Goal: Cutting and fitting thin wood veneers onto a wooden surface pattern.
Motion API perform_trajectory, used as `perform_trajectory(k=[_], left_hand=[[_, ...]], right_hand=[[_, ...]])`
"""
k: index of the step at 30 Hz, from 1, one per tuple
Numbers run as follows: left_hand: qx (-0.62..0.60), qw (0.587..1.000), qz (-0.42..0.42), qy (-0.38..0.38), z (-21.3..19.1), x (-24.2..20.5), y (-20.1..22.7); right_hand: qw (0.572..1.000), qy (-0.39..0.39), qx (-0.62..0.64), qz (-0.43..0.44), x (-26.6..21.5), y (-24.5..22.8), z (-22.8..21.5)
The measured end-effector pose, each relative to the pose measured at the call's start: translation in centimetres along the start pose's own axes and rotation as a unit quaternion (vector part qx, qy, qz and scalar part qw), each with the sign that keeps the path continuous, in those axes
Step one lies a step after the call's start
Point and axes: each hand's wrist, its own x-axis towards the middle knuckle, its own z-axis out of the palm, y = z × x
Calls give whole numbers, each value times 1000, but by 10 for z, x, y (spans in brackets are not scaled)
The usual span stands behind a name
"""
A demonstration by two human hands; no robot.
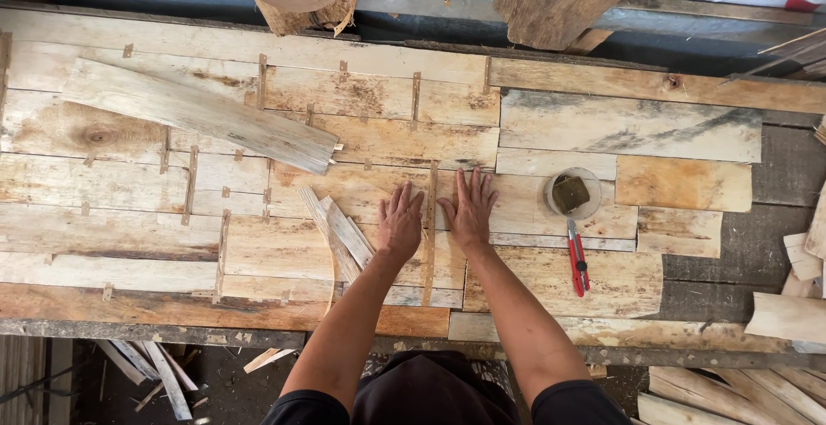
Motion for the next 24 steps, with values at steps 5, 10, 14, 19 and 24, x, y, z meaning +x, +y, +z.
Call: perform_trajectory(k=[5, 10, 14, 19, 24], left_hand=[[8, 1000, -2, -12, -4, 2, 3], [53, 997, -11, -50, -20, 9, 16], [108, 993, 14, -35, -12, 24, 12], [65, 994, 80, 44, 3, 42, -5], [60, 995, 74, -3, 0, 52, -8]], right_hand=[[1000, 0, 15, -6, 0, 1, -1], [1000, -18, 16, -3, 2, 3, 2], [999, -37, 3, 10, 5, 10, 10], [999, -43, 8, 12, 6, 11, 12], [999, -36, 7, 10, 4, 10, 11]])
